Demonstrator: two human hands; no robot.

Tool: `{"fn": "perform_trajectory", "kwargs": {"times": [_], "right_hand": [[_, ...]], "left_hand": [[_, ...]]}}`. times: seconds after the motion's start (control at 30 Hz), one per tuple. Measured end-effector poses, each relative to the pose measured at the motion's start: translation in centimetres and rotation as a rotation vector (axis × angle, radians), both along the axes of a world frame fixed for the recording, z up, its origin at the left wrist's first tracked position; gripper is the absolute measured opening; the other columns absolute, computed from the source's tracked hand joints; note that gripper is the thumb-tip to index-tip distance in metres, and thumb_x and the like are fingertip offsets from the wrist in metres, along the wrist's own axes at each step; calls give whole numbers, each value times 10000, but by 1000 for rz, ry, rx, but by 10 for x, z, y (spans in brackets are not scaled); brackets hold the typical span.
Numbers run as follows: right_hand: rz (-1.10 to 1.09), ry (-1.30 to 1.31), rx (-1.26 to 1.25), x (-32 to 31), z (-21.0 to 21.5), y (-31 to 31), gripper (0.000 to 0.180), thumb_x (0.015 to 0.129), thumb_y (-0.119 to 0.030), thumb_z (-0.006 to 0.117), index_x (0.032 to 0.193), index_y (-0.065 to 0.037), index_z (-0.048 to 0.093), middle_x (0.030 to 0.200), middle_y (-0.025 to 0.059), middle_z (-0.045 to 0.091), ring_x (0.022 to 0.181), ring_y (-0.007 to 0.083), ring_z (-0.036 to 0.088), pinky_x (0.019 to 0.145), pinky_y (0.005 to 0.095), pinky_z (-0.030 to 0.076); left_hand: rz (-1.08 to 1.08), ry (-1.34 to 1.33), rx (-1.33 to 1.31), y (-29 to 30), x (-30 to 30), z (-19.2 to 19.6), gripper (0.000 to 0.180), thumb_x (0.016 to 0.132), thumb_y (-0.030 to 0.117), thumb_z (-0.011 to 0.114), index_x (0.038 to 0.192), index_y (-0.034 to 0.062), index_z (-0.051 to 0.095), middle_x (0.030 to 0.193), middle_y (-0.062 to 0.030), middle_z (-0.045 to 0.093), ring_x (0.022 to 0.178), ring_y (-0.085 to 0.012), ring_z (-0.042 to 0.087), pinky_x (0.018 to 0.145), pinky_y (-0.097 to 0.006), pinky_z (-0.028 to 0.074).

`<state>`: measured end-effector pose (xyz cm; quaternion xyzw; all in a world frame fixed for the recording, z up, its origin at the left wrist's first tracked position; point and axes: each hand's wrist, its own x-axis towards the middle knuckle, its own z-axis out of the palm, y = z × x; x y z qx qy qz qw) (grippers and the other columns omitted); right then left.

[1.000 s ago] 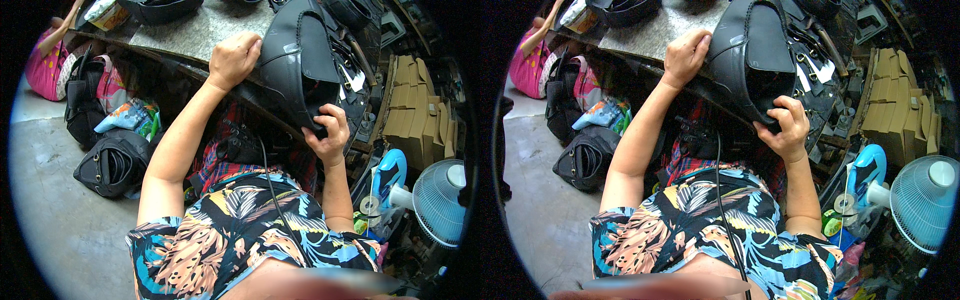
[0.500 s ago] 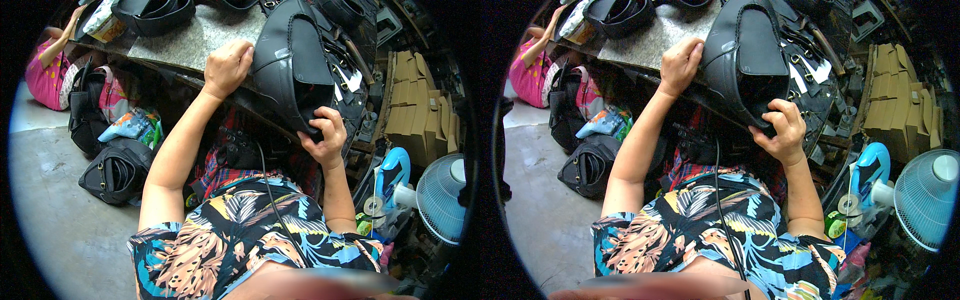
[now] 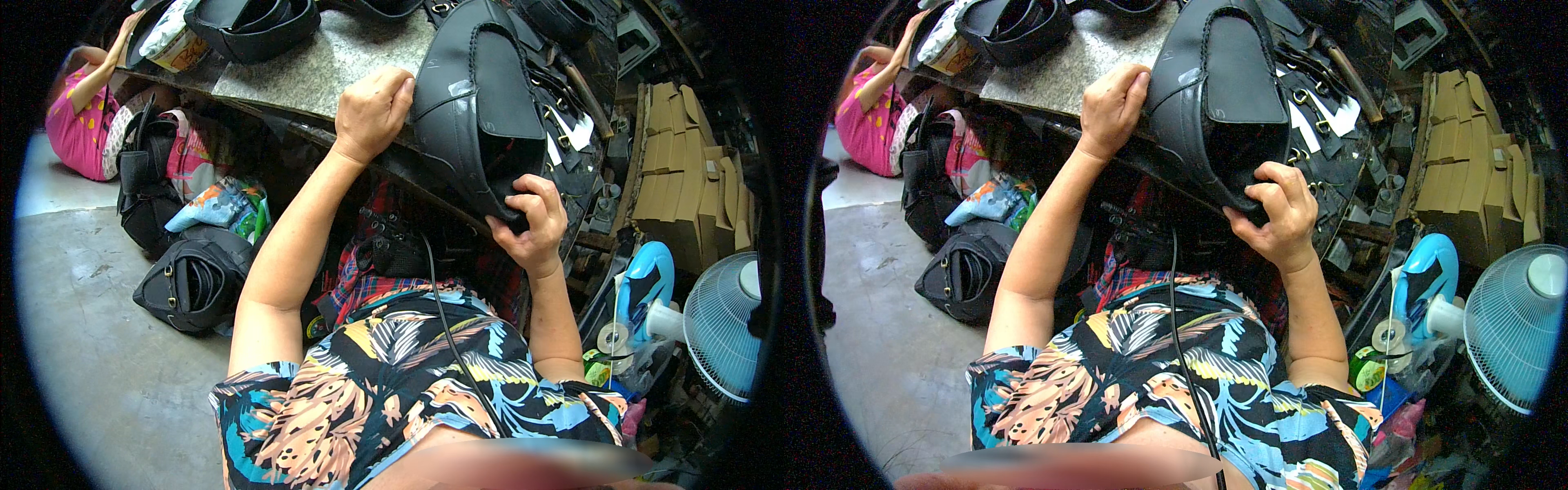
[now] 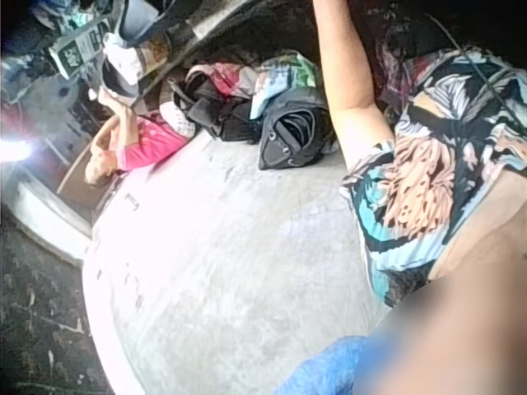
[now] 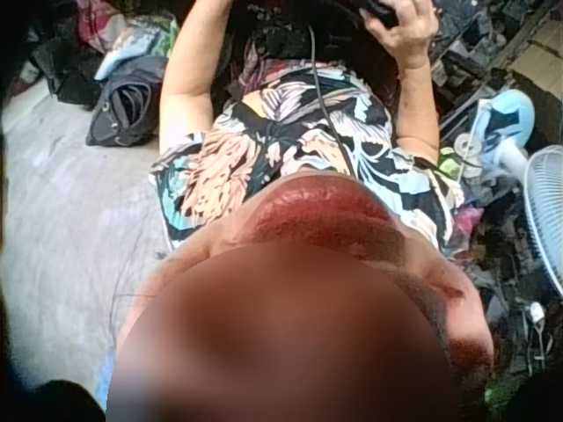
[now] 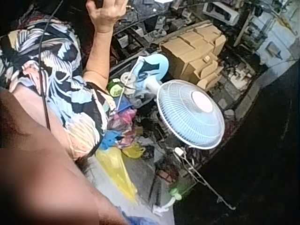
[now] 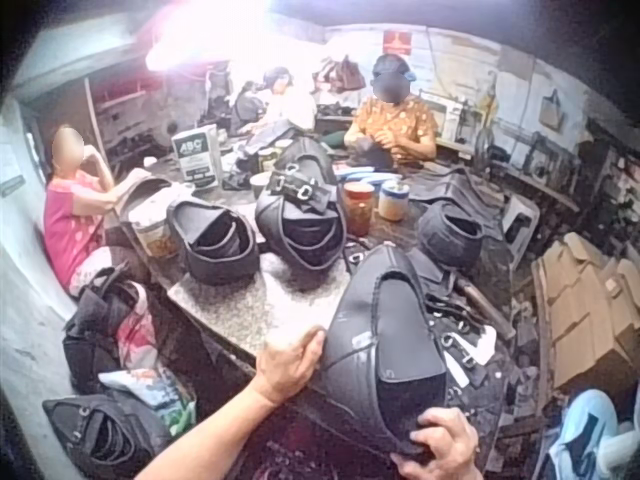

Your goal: The person assembles black handbags by attaching metal buckles and straps to the bag bodies. They pick up buckles and straps from the table, thread them through slots on the bag, and secure them in place. The person handles multiple bags one at a time, repeating the attachment process for each.

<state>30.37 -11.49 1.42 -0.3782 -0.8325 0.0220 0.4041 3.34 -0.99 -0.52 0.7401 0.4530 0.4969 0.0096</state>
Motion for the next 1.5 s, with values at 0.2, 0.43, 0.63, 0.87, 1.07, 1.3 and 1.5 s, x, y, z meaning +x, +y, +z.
{"fn": "perform_trajectory", "kwargs": {"times": [0.2,0.43,0.63,0.87,1.07,1.3,1.5], "right_hand": [[13,20,-12,0,0,0,402,610,-155,842,917,-72,596,1038,133,624,896,325,644,752,406,552],[48,115,-9,-1,1,0,567,665,-140,831,1188,-93,617,1264,179,585,1076,368,627,894,430,542],[118,7,-20,1,1,-1,472,639,-159,849,1076,-141,672,1156,134,610,917,310,648,761,389,561],[93,131,66,3,20,0,481,737,-190,828,1199,-198,693,1337,170,542,951,292,671,809,367,594],[-287,-146,103,75,58,39,257,822,-80,727,1079,-68,708,995,108,711,926,296,664,816,390,531],[-436,-248,-140,102,49,70,204,881,-185,681,1046,-71,715,999,84,703,961,259,643,832,360,505],[-411,-328,-223,99,28,82,254,906,-267,656,1084,-94,706,977,70,692,976,258,635,836,372,503]], "left_hand": [[4,0,-6,0,0,0,135,949,186,583,900,78,648,811,-121,651,738,-326,652,667,-400,521],[7,-54,-114,-2,-1,0,177,956,215,587,973,54,659,874,-159,670,808,-357,661,717,-412,518],[-5,-70,-63,0,-3,-2,95,913,118,619,969,48,649,817,-139,657,703,-287,661,656,-367,517],[35,-117,-77,3,-2,-6,131,911,117,634,1018,41,627,851,-125,652,701,-261,652,664,-361,520],[20,-45,-76,3,-3,-7,141,946,149,617,1027,34,622,882,-129,640,749,-277,636,699,-371,509],[10,2,-72,3,0,-2,115,952,140,597,975,31,627,864,-146,633,764,-316,635,707,-383,502],[28,17,-73,4,-2,-6,117,955,146,597,951,37,637,854,-157,645,766,-334,643,705,-395,505]]}}
